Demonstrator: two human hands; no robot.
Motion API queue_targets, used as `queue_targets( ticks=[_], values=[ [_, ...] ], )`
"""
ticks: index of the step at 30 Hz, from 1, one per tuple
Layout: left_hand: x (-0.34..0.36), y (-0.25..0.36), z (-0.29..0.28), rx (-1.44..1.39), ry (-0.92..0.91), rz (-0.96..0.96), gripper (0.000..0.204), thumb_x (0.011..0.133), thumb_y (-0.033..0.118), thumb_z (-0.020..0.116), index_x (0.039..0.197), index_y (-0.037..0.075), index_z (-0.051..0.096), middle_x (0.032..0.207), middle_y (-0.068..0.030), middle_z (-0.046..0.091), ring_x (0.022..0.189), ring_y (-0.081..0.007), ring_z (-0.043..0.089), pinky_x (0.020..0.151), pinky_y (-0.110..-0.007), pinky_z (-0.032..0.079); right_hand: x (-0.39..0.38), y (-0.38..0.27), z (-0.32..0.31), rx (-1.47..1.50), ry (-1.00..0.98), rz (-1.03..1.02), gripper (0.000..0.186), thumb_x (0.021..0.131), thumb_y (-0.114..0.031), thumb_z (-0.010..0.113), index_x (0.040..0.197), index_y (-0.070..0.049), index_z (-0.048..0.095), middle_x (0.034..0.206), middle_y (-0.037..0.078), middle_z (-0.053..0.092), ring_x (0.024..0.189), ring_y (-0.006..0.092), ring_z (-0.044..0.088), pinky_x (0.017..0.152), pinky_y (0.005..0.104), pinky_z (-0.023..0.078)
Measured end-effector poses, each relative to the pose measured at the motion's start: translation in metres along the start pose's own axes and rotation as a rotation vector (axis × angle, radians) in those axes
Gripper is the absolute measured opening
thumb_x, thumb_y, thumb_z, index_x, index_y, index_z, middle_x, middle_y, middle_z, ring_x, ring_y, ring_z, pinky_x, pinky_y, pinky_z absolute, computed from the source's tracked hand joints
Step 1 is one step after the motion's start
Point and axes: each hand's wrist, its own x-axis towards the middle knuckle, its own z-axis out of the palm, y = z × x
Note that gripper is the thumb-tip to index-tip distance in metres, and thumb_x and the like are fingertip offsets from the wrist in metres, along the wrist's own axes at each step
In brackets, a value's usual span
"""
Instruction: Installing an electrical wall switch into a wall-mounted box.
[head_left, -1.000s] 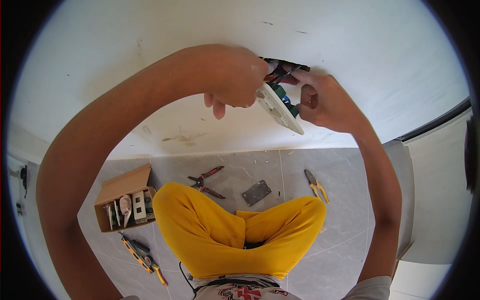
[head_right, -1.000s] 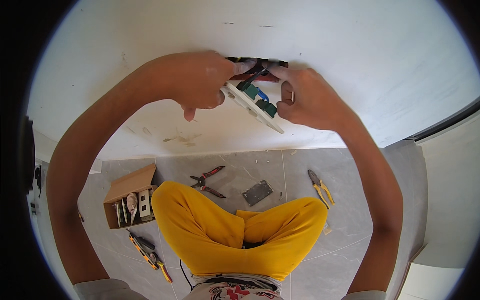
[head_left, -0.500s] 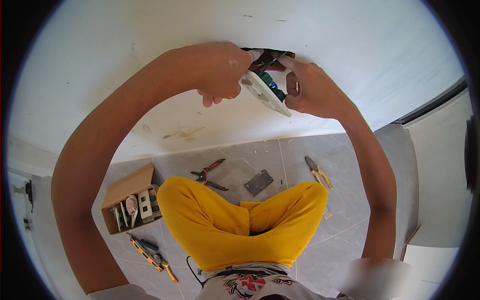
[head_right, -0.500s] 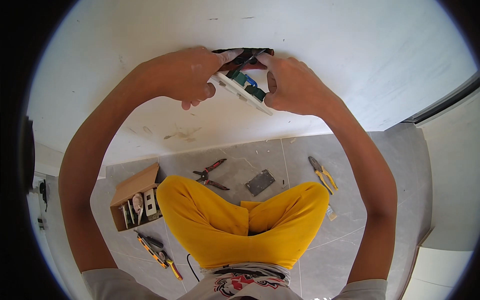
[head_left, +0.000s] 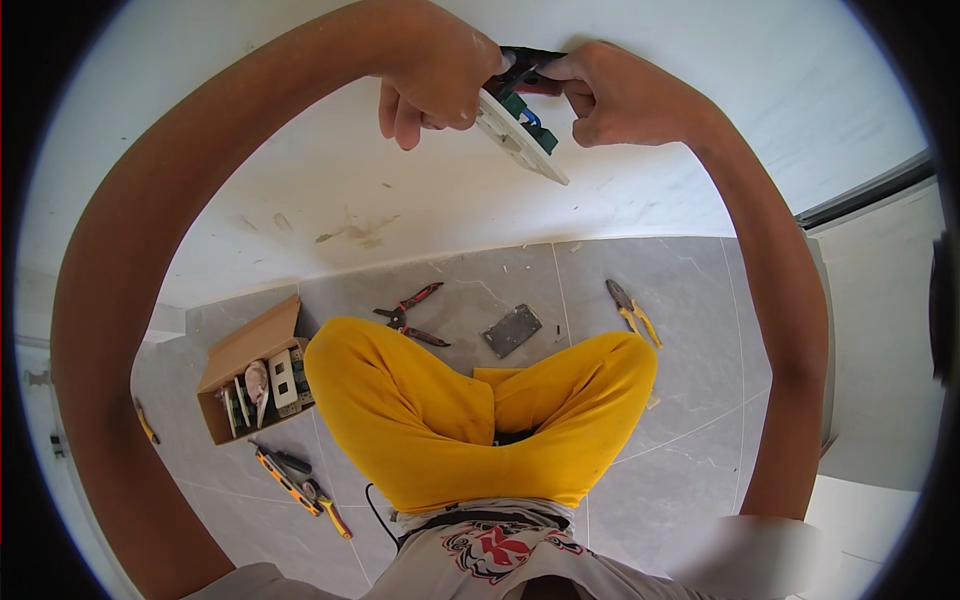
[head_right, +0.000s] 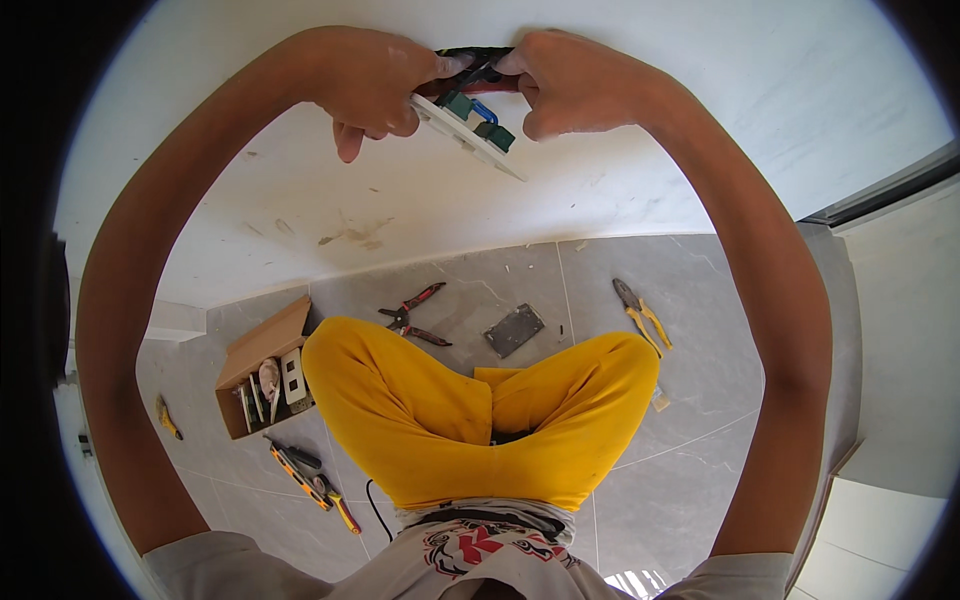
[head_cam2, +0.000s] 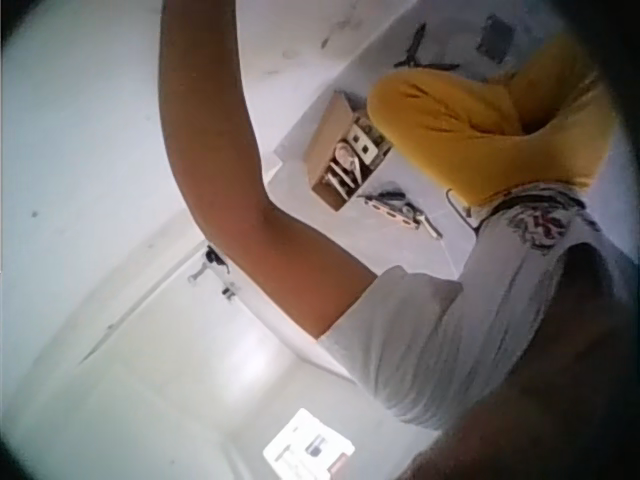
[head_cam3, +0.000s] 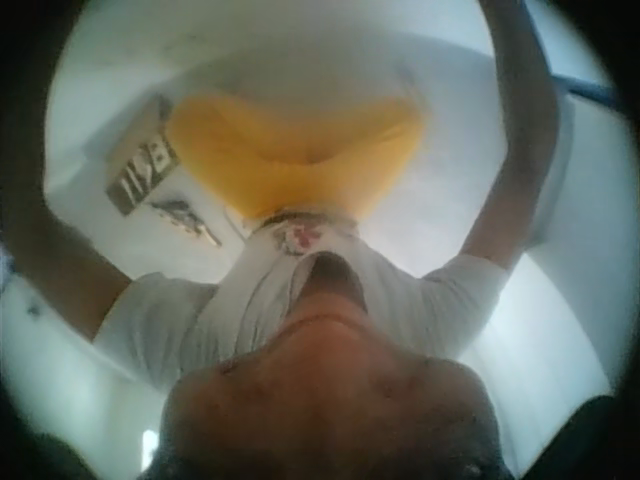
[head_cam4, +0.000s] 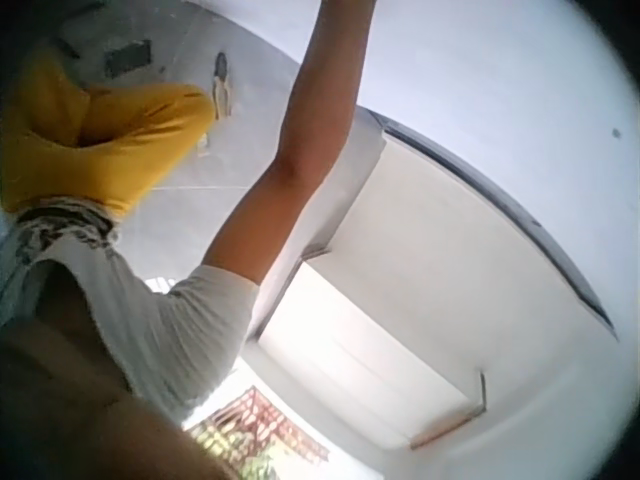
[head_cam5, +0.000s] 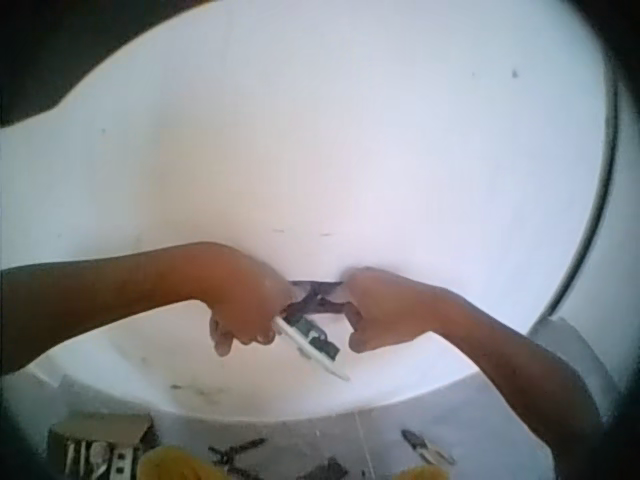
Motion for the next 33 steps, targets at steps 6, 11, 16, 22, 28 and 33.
queue_targets(
  ticks=[6, 11, 16, 22, 28, 33],
  values=[
    [-0.004, -0.002, 0.015, -0.117, 0.094, 0.063, 0.077, 0.08, -0.006, 0.058, 0.153, -0.008, 0.032, 0.075, -0.0186, 0.069, 0.055, -0.0265, 0.071, 0.054, -0.034, 0.061, -0.013, -0.005, 0.045, -0.263, 0.331, -0.004, 0.05, 0.07, -0.006, 0.067, 0.117, 0.005, 0.057, 0.077, 0.021, 0.069, 0.074, 0.0425, 0.068, 0.071, 0.0506, 0.056],
    [-0.006, 0.002, 0.025, 0.151, 0.167, 0.063, 0.077, 0.082, -0.004, 0.059, 0.154, -0.007, 0.03, 0.072, -0.0173, 0.071, 0.055, -0.0246, 0.071, 0.055, -0.034, 0.061, -0.013, 0.007, 0.065, -0.134, 0.372, 0.053, 0.068, 0.07, -0.003, 0.067, 0.136, 0.002, 0.051, 0.083, 0.024, 0.07, 0.08, 0.0431, 0.069, 0.073, 0.0506, 0.056],
    [0.003, -0.011, 0.016, -0.081, 0.086, 0.072, 0.076, 0.083, -0.003, 0.06, 0.153, -0.008, 0.03, 0.073, -0.0168, 0.071, 0.053, -0.0254, 0.07, 0.055, -0.034, 0.061, -0.011, 0.015, 0.061, 0.02, 0.367, -0.013, 0.071, 0.066, 0.0, 0.068, 0.135, 0.003, 0.055, 0.083, 0.021, 0.07, 0.078, 0.0386, 0.069, 0.072, 0.0469, 0.056],
    [-0.003, -0.004, 0.012, -0.07, 0.145, 0.077, 0.078, 0.081, -0.003, 0.058, 0.154, -0.005, 0.032, 0.073, -0.0168, 0.068, 0.051, -0.0256, 0.069, 0.054, -0.033, 0.062, -0.011, 0.007, 0.048, 0.077, 0.308, -0.027, 0.057, 0.064, 0.003, 0.064, 0.121, 0.004, 0.064, 0.074, 0.019, 0.067, 0.073, 0.0339, 0.068, 0.068, 0.043, 0.054],
    [-0.004, 0.012, -0.025, 0.006, -0.283, -0.011, 0.058, 0.09, 0.009, 0.063, 0.139, -0.012, 0.039, 0.092, -0.0175, 0.068, 0.077, -0.0275, 0.073, 0.07, -0.037, 0.059, -0.008, 0.012, 0.027, 0.107, 0.231, -0.147, 0.06, 0.063, 0.002, 0.061, 0.122, -0.001, 0.064, 0.084, 0.025, 0.065, 0.077, 0.0436, 0.063, 0.07, 0.048, 0.052],
    [0.004, 0.014, -0.022, 0.005, -0.262, -0.086, 0.042, 0.093, 0.01, 0.061, 0.126, -0.011, 0.046, 0.085, -0.0163, 0.067, 0.075, -0.0267, 0.075, 0.065, -0.038, 0.059, 0.006, 0.017, 0.022, 0.054, 0.219, -0.277, 0.046, 0.061, 0.0, 0.062, 0.106, -0.001, 0.072, 0.086, 0.026, 0.067, 0.078, 0.043, 0.064, 0.068, 0.047, 0.051]
  ],
)
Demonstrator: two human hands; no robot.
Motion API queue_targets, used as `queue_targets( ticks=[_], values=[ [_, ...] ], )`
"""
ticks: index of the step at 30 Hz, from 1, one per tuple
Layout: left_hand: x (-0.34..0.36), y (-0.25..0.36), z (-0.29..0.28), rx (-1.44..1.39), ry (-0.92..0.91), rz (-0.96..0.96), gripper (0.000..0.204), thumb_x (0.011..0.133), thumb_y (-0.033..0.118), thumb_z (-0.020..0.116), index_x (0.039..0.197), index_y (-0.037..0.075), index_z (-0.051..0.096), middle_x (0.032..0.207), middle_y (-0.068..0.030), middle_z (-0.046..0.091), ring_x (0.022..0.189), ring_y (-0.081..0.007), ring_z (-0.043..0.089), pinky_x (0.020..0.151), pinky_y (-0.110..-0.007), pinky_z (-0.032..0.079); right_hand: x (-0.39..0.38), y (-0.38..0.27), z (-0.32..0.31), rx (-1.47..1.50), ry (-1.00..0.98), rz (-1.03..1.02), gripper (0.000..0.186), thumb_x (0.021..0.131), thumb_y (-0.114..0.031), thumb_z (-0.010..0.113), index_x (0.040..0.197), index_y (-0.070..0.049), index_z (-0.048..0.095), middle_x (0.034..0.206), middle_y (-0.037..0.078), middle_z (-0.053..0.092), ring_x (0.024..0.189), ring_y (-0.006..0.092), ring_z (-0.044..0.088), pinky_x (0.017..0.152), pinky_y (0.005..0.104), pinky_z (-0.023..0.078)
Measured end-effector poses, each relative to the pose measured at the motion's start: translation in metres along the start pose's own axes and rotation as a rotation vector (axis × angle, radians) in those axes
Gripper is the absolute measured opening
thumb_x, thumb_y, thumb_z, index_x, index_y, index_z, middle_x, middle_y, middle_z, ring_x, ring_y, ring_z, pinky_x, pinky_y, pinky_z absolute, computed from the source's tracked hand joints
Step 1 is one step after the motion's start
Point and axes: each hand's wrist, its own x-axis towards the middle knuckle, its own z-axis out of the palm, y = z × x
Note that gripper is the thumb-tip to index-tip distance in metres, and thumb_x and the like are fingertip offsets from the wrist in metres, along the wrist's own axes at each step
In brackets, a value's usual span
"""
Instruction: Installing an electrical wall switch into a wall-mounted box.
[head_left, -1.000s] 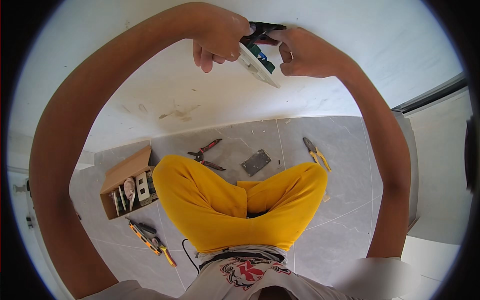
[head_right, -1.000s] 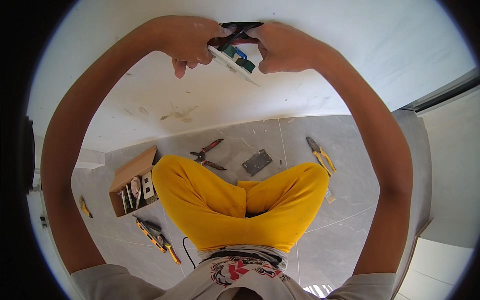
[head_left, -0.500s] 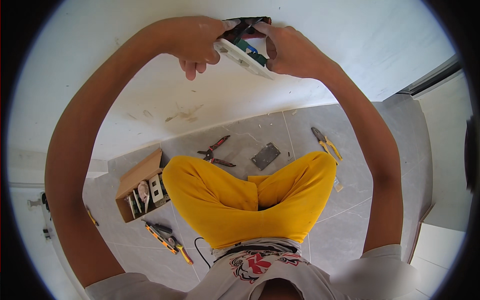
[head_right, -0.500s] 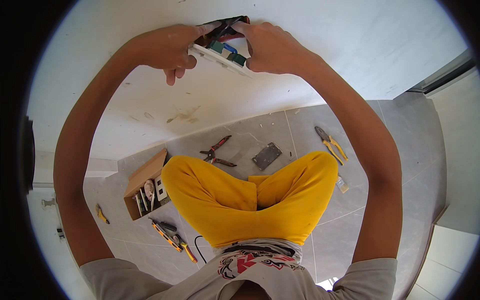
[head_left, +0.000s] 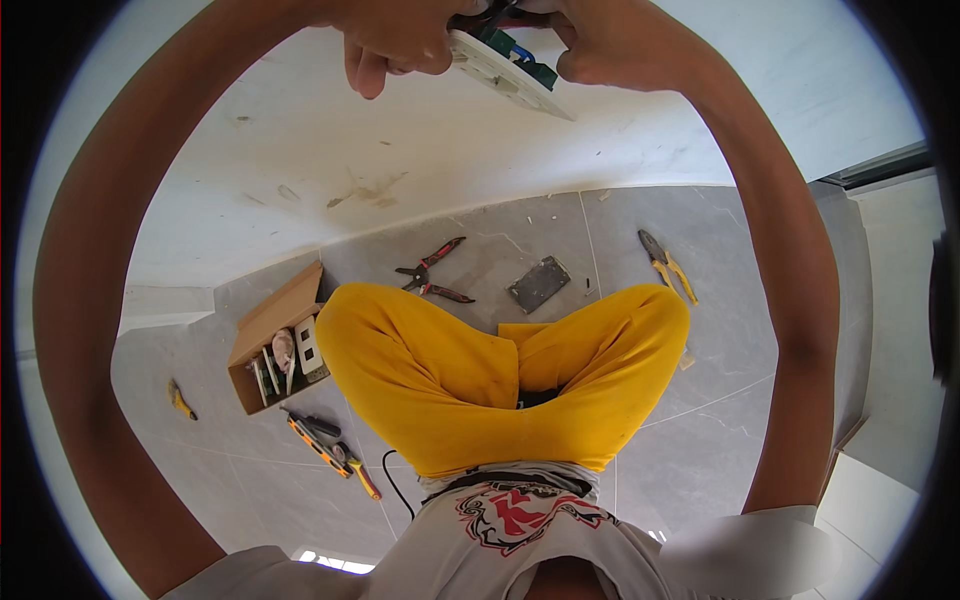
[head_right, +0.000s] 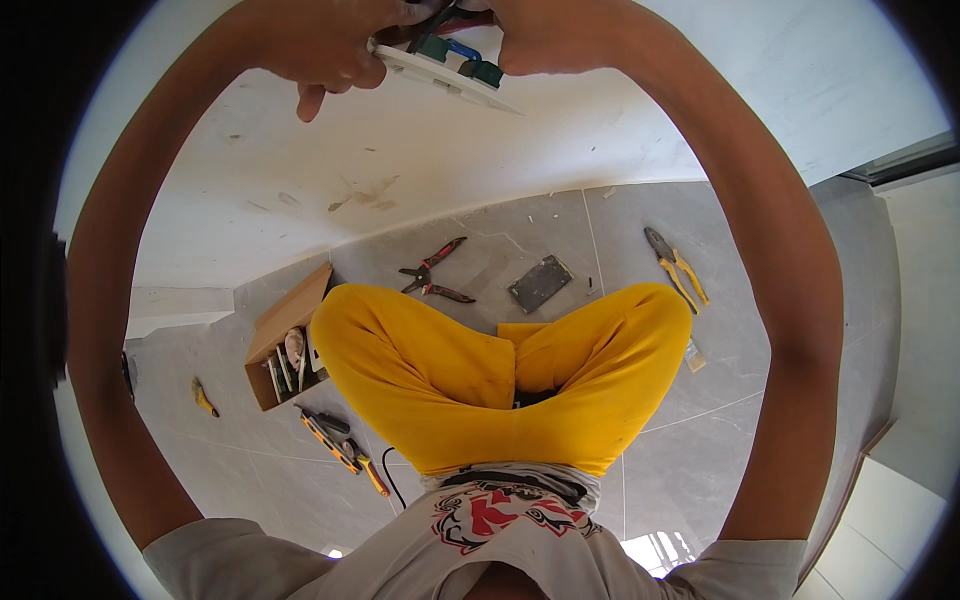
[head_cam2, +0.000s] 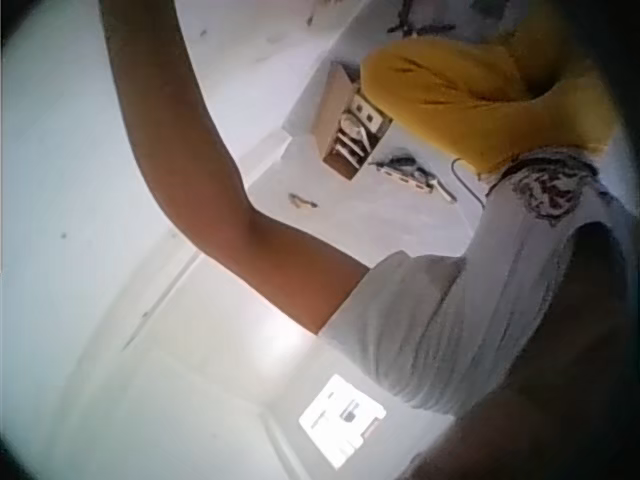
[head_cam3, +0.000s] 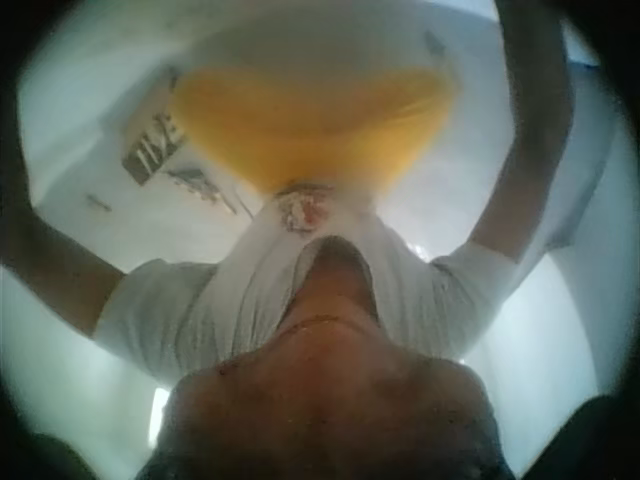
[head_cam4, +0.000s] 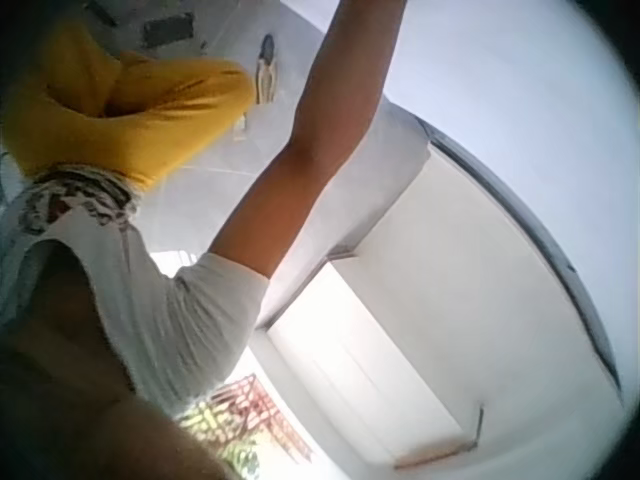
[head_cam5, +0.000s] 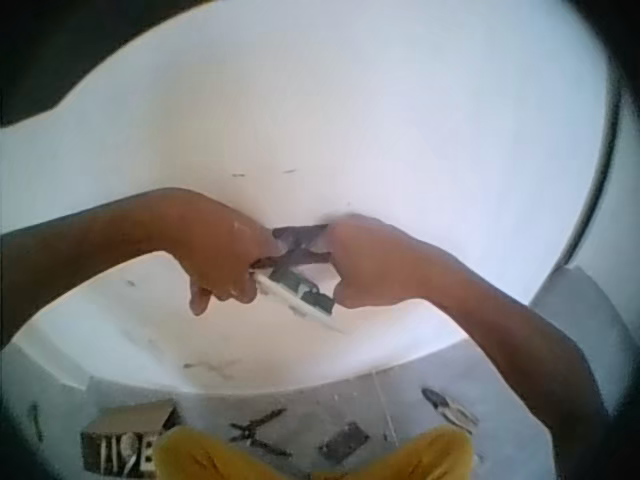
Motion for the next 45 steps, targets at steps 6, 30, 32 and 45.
queue_targets(
  ticks=[6, 30, 32, 45],
  values=[
    [-0.006, -0.002, -0.001, -0.018, 0.028, 0.116, 0.043, 0.085, 0.004, 0.059, 0.125, -0.006, 0.046, 0.08, -0.0157, 0.065, 0.071, -0.0276, 0.074, 0.062, -0.035, 0.061, 0.01, 0.003, -0.007, -0.03, 0.027, -0.06, 0.024, 0.061, -0.003, 0.064, 0.083, 0.005, 0.068, 0.074, 0.027, 0.064, 0.07, 0.0436, 0.063, 0.064, 0.0481, 0.05],
    [0.007, -0.013, 0.019, -0.056, 0.239, 0.04, 0.086, 0.078, -0.003, 0.059, 0.158, 0.006, 0.03, 0.076, -0.012, 0.065, 0.06, -0.027, 0.072, 0.061, -0.035, 0.064, -0.031, 0.004, 0.061, -0.509, 0.285, 0.194, 0.05, 0.089, -0.012, 0.065, 0.138, -0.009, 0.06, 0.066, 0.012, 0.067, 0.055, 0.0293, 0.065, 0.051, 0.0411, 0.051],
    [0.007, -0.012, 0.021, -0.06, 0.25, 0.05, 0.083, 0.078, -0.002, 0.058, 0.157, 0.005, 0.032, 0.077, -0.0129, 0.065, 0.06, -0.0278, 0.072, 0.061, -0.035, 0.064, -0.029, 0.001, 0.059, -0.474, 0.237, 0.19, 0.062, 0.085, -0.007, 0.062, 0.146, -0.005, 0.049, 0.064, 0.016, 0.065, 0.056, 0.0337, 0.065, 0.053, 0.0449, 0.052],
    [0.006, -0.004, 0.015, -0.018, 0.254, 0.035, 0.071, 0.074, -0.001, 0.062, 0.143, -0.006, 0.047, 0.074, -0.0152, 0.067, 0.056, -0.0302, 0.072, 0.052, -0.035, 0.061, -0.008, -0.01, 0.011, -0.182, -0.015, 0.168, 0.033, 0.066, -0.002, 0.066, 0.098, 0.003, 0.071, 0.08, 0.022, 0.069, 0.081, 0.0389, 0.068, 0.076, 0.0469, 0.055]
  ],
)
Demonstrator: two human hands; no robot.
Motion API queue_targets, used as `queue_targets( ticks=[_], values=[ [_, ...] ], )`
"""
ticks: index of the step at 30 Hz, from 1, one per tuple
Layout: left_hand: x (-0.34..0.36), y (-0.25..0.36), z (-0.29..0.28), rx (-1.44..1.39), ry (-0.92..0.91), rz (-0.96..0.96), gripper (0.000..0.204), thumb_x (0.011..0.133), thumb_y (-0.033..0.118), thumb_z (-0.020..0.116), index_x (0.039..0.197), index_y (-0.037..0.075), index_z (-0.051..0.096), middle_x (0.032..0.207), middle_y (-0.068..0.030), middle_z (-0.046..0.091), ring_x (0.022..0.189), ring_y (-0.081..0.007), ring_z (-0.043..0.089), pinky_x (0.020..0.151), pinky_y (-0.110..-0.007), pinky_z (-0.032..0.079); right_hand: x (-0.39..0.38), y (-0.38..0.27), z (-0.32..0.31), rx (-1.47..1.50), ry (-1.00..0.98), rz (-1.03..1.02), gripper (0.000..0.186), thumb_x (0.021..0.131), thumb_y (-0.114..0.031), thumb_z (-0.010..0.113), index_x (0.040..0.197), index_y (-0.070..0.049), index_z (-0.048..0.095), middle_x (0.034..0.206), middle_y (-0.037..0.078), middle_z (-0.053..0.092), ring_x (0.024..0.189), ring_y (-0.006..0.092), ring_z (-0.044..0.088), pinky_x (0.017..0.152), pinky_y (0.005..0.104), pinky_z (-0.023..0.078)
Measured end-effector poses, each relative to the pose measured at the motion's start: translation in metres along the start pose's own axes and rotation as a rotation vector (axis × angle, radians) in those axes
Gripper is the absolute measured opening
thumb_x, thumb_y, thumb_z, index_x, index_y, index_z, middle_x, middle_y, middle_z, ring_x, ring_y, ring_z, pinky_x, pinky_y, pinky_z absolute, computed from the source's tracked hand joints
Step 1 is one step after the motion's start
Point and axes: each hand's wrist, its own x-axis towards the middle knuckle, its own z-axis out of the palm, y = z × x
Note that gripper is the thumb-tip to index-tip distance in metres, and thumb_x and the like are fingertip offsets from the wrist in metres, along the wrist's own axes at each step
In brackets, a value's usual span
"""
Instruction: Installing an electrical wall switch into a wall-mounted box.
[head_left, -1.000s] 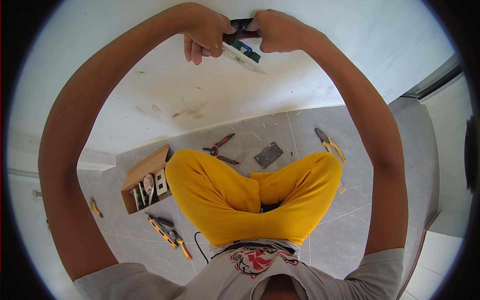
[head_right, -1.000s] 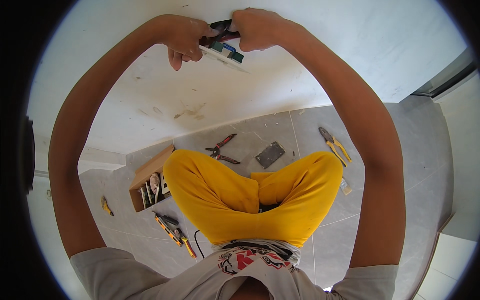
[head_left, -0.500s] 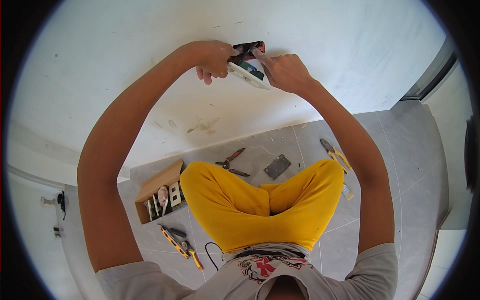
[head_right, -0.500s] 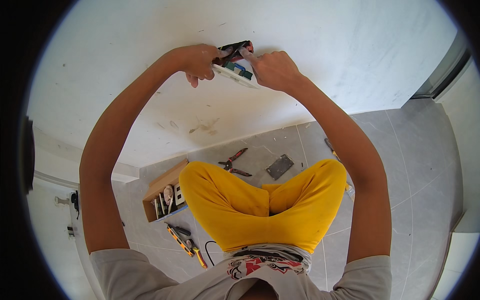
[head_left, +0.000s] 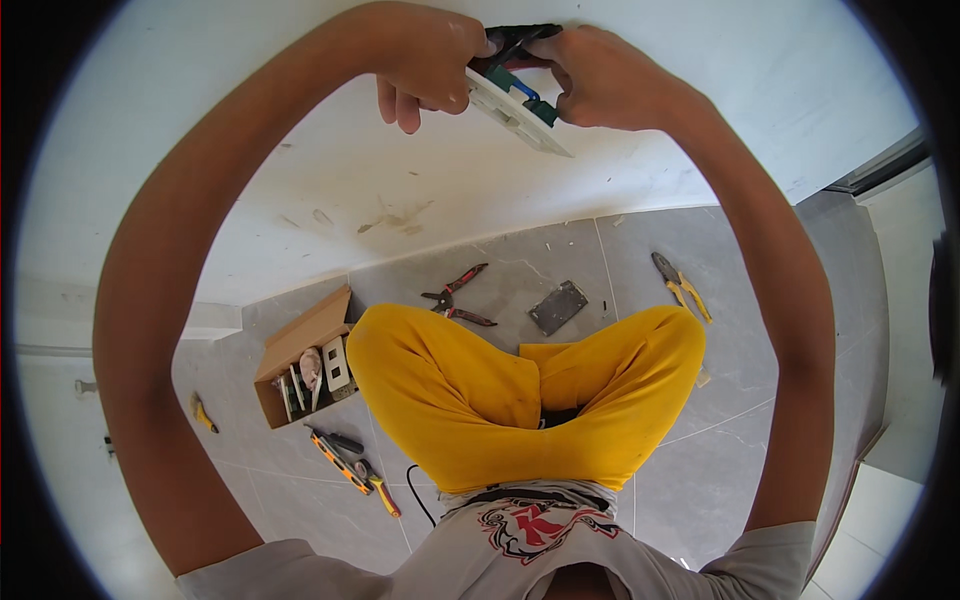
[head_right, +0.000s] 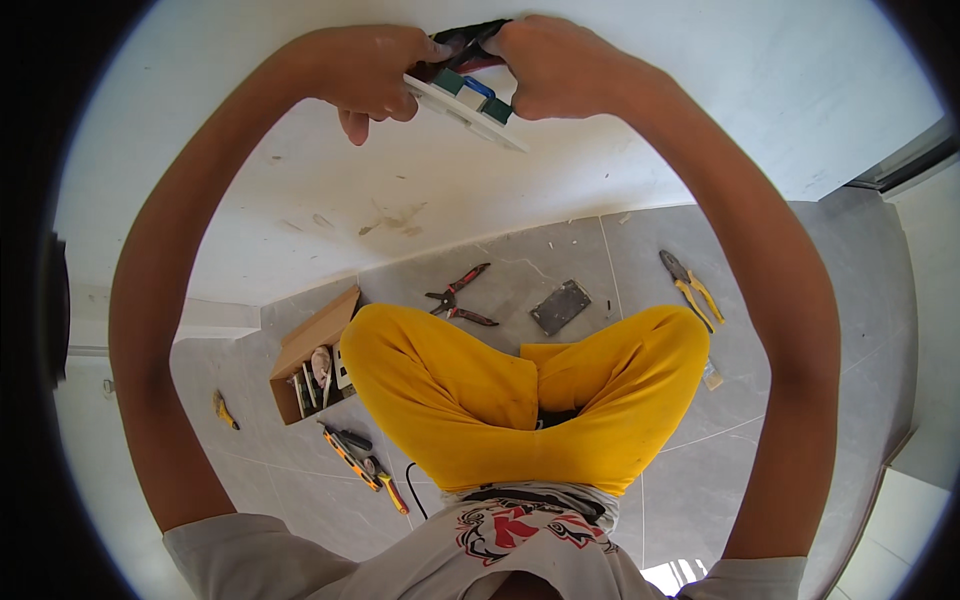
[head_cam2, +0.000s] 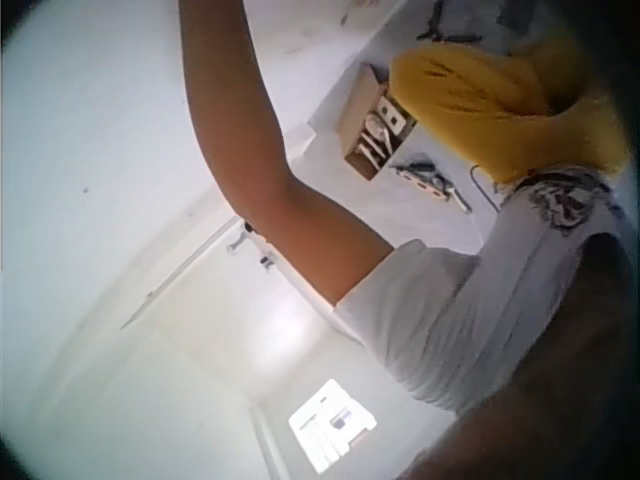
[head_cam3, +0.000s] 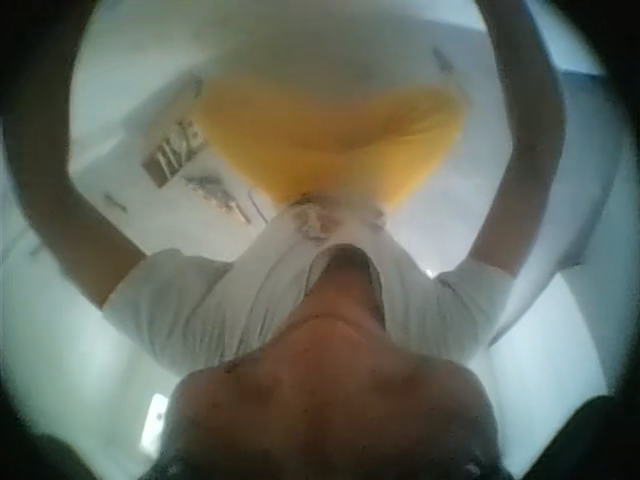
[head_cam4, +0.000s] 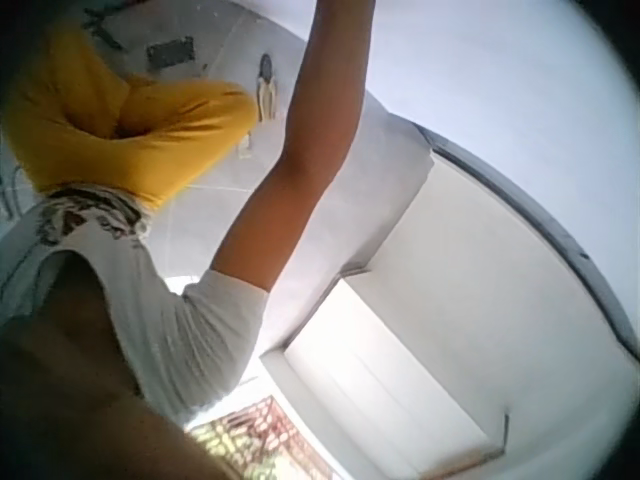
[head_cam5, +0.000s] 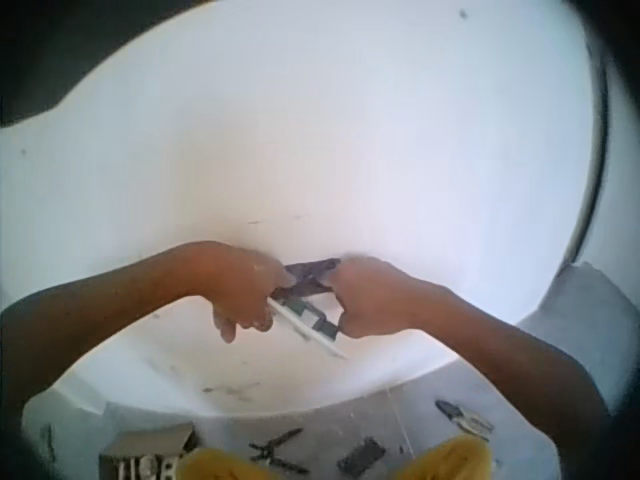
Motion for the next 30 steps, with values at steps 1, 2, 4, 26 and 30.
queue_targets(
  ticks=[1, 2, 4, 26, 30],
  values=[
    [0.002, 0.0, -0.008, -0.014, -0.122, 0.003, 0.055, 0.08, 0.001, 0.062, 0.133, -0.007, 0.048, 0.078, -0.0159, 0.067, 0.065, -0.0303, 0.073, 0.057, -0.036, 0.062, 0.003, 0.0, -0.002, 0.029, -0.034, 0.047, 0.038, 0.067, 0.0, 0.065, 0.105, 0.003, 0.071, 0.076, 0.021, 0.067, 0.073, 0.036, 0.064, 0.071, 0.0456, 0.053],
    [0.003, -0.001, -0.02, -0.036, -0.257, 0.01, 0.04, 0.086, 0.004, 0.061, 0.123, -0.008, 0.049, 0.083, -0.0166, 0.066, 0.075, -0.0303, 0.075, 0.062, -0.036, 0.062, 0.008, 0.002, -0.006, 0.058, -0.073, 0.093, 0.044, 0.068, 0.002, 0.064, 0.111, 0.002, 0.07, 0.071, 0.02, 0.064, 0.066, 0.0332, 0.061, 0.067, 0.0442, 0.051],
    [0.008, -0.001, -0.026, -0.024, -0.34, 0.005, 0.034, 0.09, 0.006, 0.061, 0.119, -0.009, 0.05, 0.09, -0.0187, 0.067, 0.082, -0.0316, 0.076, 0.065, -0.037, 0.063, 0.018, 0.005, -0.014, 0.118, -0.157, -0.095, 0.025, 0.062, -0.003, 0.064, 0.086, 0.004, 0.068, 0.073, 0.025, 0.066, 0.07, 0.042, 0.064, 0.062, 0.0462, 0.051],
    [-0.003, -0.015, 0.025, 0.077, 0.138, 0.067, 0.045, 0.081, 0.003, 0.06, 0.126, -0.002, 0.057, 0.083, -0.0134, 0.071, 0.063, -0.0226, 0.075, 0.056, -0.034, 0.059, 0.021, -0.002, 0.048, -0.374, 1.054, 0.196, 0.057, 0.065, -0.023, 0.09, 0.113, -0.01, 0.062, 0.117, 0.014, 0.052, 0.107, 0.0342, 0.045, 0.091, 0.0485, 0.03],
    [-0.002, -0.013, 0.026, 0.111, 0.183, 0.072, 0.038, 0.082, 0.002, 0.059, 0.119, -0.003, 0.06, 0.081, -0.0148, 0.07, 0.063, -0.0227, 0.074, 0.054, -0.034, 0.059, 0.033, -0.01, 0.05, -0.451, 1.08, 0.394, 0.063, 0.068, -0.022, 0.088, 0.121, -0.008, 0.057, 0.121, 0.019, 0.05, 0.11, 0.0384, 0.046, 0.093, 0.0518, 0.034]
  ],
)
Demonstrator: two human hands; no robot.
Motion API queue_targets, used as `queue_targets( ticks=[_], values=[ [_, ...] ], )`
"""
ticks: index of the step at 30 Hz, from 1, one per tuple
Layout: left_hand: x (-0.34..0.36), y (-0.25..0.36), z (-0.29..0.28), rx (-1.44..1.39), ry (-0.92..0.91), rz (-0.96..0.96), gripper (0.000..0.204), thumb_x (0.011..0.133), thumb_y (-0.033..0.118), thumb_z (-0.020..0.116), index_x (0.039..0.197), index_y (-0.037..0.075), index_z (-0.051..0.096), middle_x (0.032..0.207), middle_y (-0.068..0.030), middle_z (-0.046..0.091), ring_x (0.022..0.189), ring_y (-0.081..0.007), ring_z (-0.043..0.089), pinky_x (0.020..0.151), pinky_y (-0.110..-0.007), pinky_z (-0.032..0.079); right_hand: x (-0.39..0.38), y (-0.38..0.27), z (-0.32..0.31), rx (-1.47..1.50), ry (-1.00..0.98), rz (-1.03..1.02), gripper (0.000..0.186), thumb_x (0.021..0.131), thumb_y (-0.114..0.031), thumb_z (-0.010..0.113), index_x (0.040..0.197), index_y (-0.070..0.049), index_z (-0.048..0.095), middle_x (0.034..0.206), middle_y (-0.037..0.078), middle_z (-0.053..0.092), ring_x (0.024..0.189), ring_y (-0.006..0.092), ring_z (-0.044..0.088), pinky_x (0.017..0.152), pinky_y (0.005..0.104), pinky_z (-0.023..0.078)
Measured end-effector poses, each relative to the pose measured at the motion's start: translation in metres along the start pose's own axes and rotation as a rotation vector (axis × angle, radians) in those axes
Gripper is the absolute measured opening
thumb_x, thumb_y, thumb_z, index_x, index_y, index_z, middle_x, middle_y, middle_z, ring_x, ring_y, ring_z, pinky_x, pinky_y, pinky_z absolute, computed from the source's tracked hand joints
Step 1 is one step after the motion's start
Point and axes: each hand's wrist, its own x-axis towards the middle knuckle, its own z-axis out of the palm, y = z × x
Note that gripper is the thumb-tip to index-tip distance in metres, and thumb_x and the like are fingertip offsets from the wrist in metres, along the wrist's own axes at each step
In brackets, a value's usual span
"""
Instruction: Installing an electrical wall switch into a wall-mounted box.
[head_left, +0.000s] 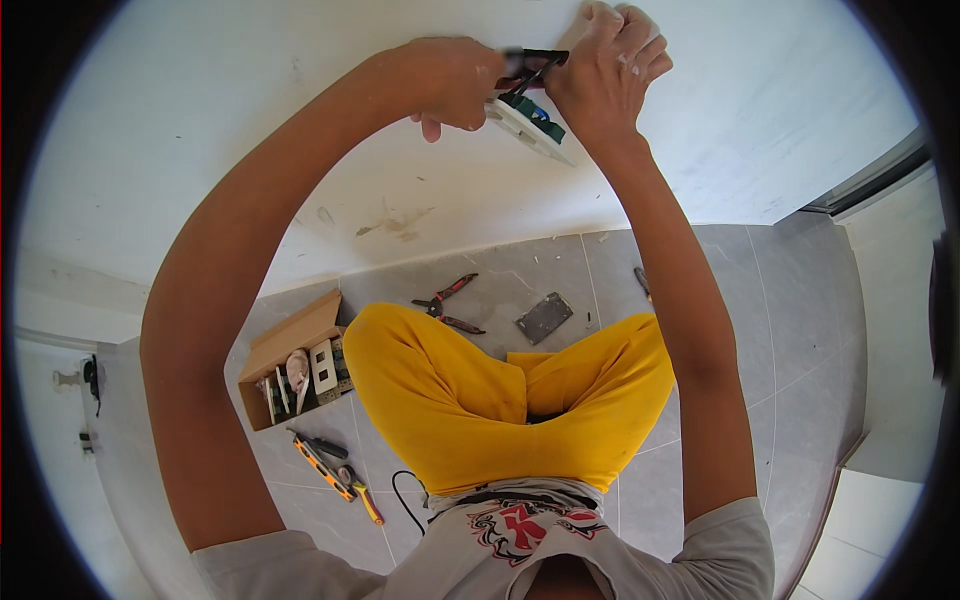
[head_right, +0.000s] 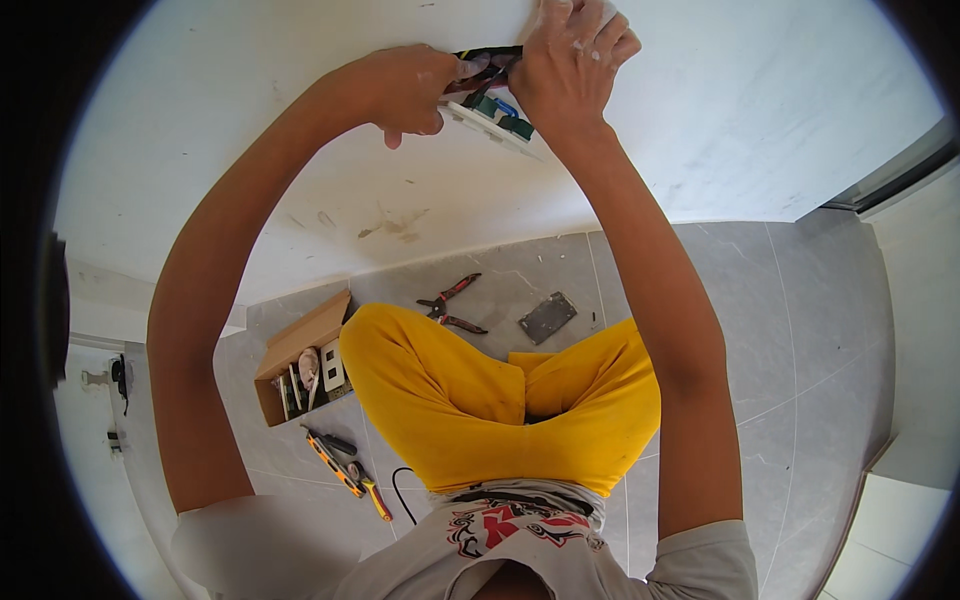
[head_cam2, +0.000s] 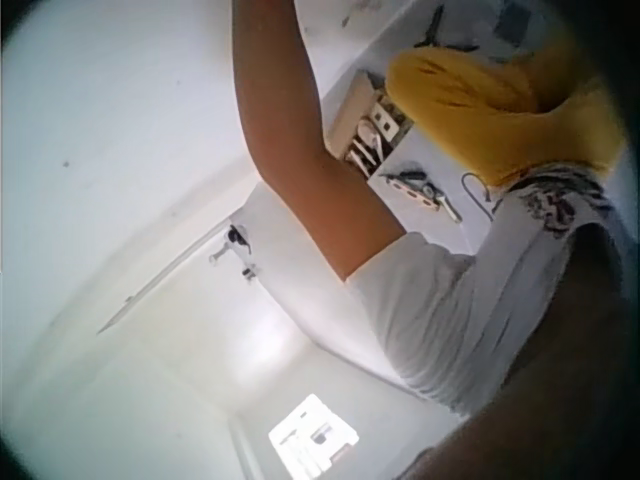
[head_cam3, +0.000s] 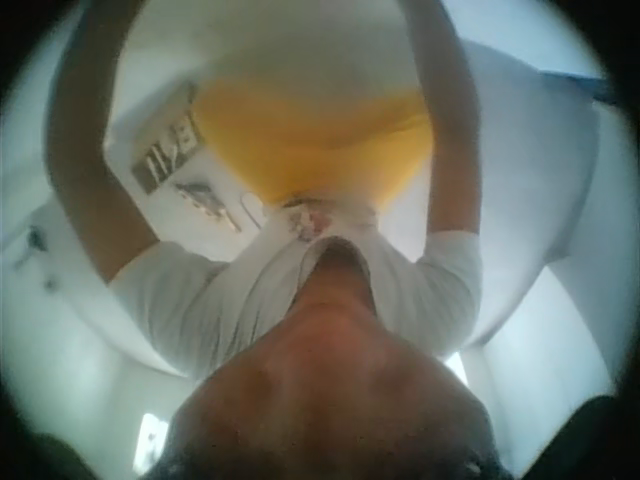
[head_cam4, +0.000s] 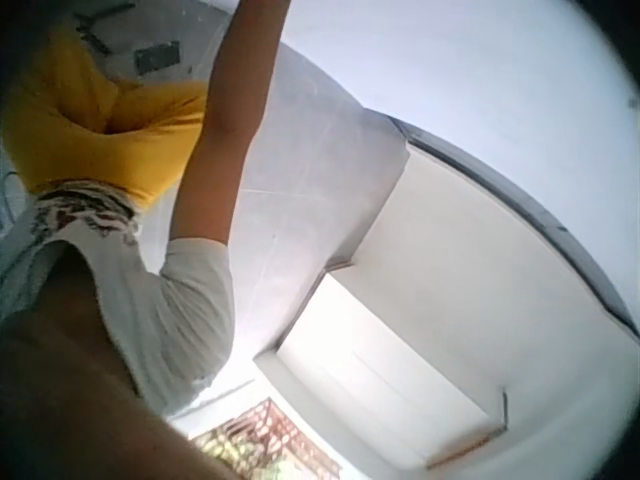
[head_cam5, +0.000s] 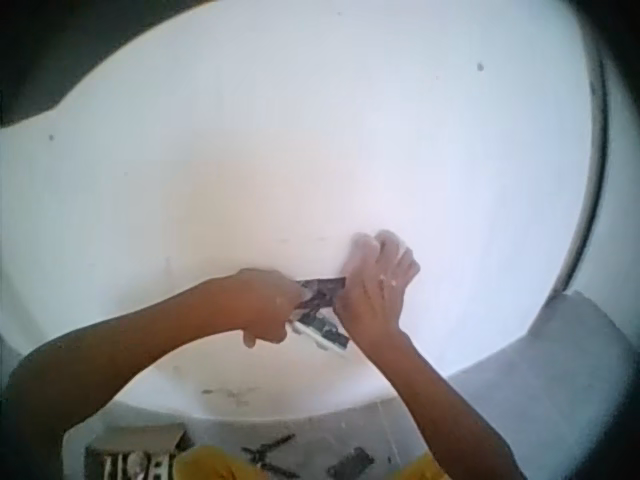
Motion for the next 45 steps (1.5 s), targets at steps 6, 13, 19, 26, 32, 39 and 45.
queue_targets(
  ticks=[6, 13, 19, 26, 32, 39, 45],
  values=[
    [0.015, -0.003, -0.018, -0.046, -0.136, 0.033, 0.054, 0.085, 0.007, 0.064, 0.137, -0.004, 0.051, 0.098, -0.0219, 0.071, 0.076, -0.0334, 0.075, 0.066, -0.039, 0.062, 0.001, -0.019, 0.008, 0.058, 0.055, 0.098, 0.048, 0.074, 0.0, 0.063, 0.121, -0.002, 0.052, 0.121, 0.02, 0.049, 0.107, 0.042, 0.047, 0.088, 0.0534, 0.036],
    [-0.002, -0.015, 0.024, 0.071, 0.196, 0.168, 0.071, 0.075, 0.002, 0.066, 0.145, 0.004, 0.054, 0.078, -0.0164, 0.071, 0.065, -0.0255, 0.072, 0.069, -0.036, 0.059, -0.005, 0.013, -0.028, 0.279, -0.188, -0.092, 0.053, 0.073, -0.02, 0.085, 0.118, -0.006, 0.06, 0.12, 0.019, 0.051, 0.111, 0.0384, 0.05, 0.093, 0.0513, 0.042],
    [-0.075, -0.022, 0.088, -0.461, 0.366, 0.117, 0.065, 0.087, 0.008, 0.069, 0.15, 0.01, 0.051, 0.078, -0.0087, 0.074, 0.068, -0.0174, 0.071, 0.076, -0.03, 0.059, -0.032, 0.052, -0.058, 0.552, -0.686, -0.171, 0.047, 0.092, -0.012, 0.06, 0.138, -0.009, 0.059, 0.072, 0.016, 0.069, 0.063, 0.0331, 0.066, 0.067, 0.0438, 0.055],
    [-0.071, -0.015, 0.079, -0.533, 0.444, 0.051, 0.062, 0.088, 0.005, 0.069, 0.148, 0.01, 0.053, 0.078, -0.0071, 0.073, 0.07, -0.014, 0.071, 0.078, -0.029, 0.06, -0.025, 0.033, -0.043, 0.224, -0.813, -0.321, 0.068, 0.084, -0.003, 0.063, 0.15, -0.003, 0.044, 0.07, 0.019, 0.068, 0.064, 0.0357, 0.067, 0.064, 0.0464, 0.056],
    [-0.047, -0.014, 0.055, -0.202, 0.529, 0.06, 0.064, 0.083, 0.012, 0.069, 0.146, 0.012, 0.055, 0.077, -0.0085, 0.074, 0.065, -0.0241, 0.07, 0.074, -0.036, 0.059, -0.018, 0.021, -0.04, 0.211, -0.844, -0.295, 0.074, 0.071, -0.007, 0.079, 0.138, 0.003, 0.051, 0.084, 0.019, 0.072, 0.073, 0.0347, 0.071, 0.069, 0.0433, 0.059],
    [-0.02, 0.01, 0.032, 0.431, 0.525, 0.097, 0.064, 0.08, 0.009, 0.069, 0.143, 0.002, 0.056, 0.082, -0.0148, 0.073, 0.075, -0.0307, 0.072, 0.071, -0.039, 0.059, -0.021, 0.025, -0.036, 0.265, -0.758, -0.33, 0.066, 0.069, -0.004, 0.08, 0.129, 0.003, 0.055, 0.087, 0.02, 0.072, 0.08, 0.0345, 0.073, 0.07, 0.0424, 0.06],
    [-0.013, 0.017, 0.029, 0.514, 0.42, 0.059, 0.065, 0.076, 0.003, 0.071, 0.14, 0.0, 0.058, 0.082, -0.0175, 0.073, 0.075, -0.0309, 0.072, 0.067, -0.039, 0.059, -0.013, 0.027, -0.038, 0.3, -0.822, -0.34, 0.058, 0.067, -0.001, 0.08, 0.121, 0.005, 0.059, 0.089, 0.021, 0.072, 0.084, 0.0342, 0.072, 0.073, 0.0409, 0.06]
  ],
)
